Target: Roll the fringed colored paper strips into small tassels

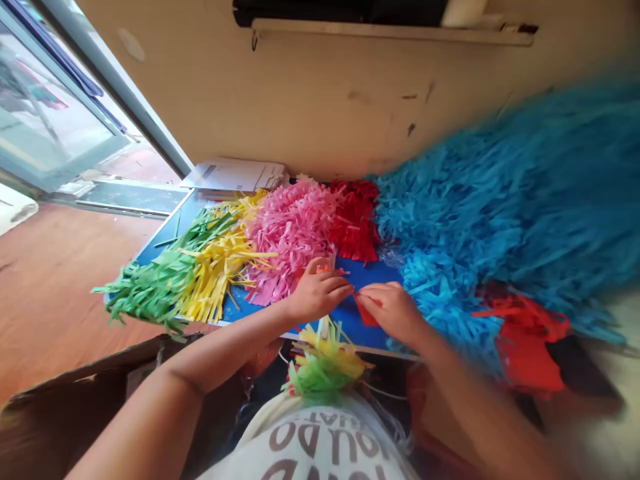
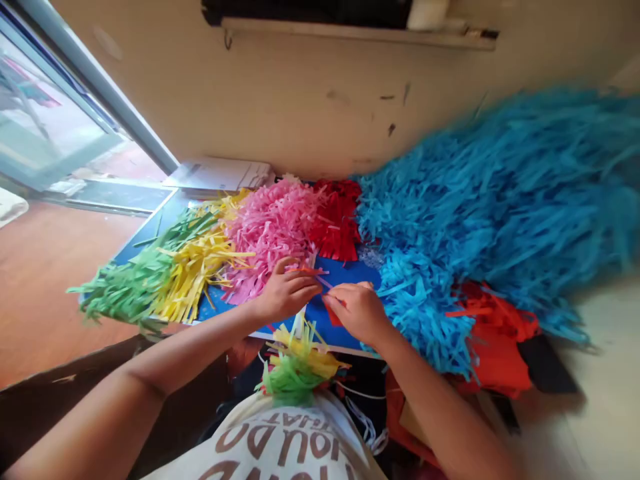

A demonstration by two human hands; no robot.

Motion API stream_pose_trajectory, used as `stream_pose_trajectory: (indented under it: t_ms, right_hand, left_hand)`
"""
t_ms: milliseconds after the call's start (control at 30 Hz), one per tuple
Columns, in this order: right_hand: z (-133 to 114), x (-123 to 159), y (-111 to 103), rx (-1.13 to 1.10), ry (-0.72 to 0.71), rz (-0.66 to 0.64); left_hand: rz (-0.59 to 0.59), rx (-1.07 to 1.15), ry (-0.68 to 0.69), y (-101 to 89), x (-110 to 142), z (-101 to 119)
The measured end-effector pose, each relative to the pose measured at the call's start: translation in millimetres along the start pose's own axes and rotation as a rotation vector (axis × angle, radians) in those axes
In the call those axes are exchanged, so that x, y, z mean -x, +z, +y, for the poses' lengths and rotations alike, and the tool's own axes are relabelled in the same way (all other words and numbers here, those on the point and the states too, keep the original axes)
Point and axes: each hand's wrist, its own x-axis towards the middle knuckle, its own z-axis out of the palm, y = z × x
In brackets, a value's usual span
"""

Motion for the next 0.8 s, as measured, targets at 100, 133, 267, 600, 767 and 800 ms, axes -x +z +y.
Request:
stream_pose_trajectory:
  t_ms: [100, 133, 267, 600, 767, 800]
  right_hand:
    - [-32, -6, -33, -0.478, 0.135, -0.298]
    - [-38, -9, -38, -0.622, 0.169, -0.404]
    - [-43, -15, -26, -1.045, 0.313, -0.46]
    - [-60, 12, 33, -1.287, 0.552, 0.325]
    - [-58, 14, 40, -1.35, 0.609, 0.358]
    - [-57, 14, 40, -1.355, 0.612, 0.357]
  left_hand:
    - [-0.046, 0.086, 0.116, -58.4, -15, 11]
    - [-0.05, 0.084, 0.135, -72.0, -20, 15]
    - [-0.031, 0.079, 0.083, -87.2, -26, 25]
    - [0.349, 0.495, -0.53, -37.4, -3, 62]
    - [0.358, 0.659, -0.611, -31.5, -3, 70]
    - [0.368, 0.636, -0.6, -30.3, -3, 70]
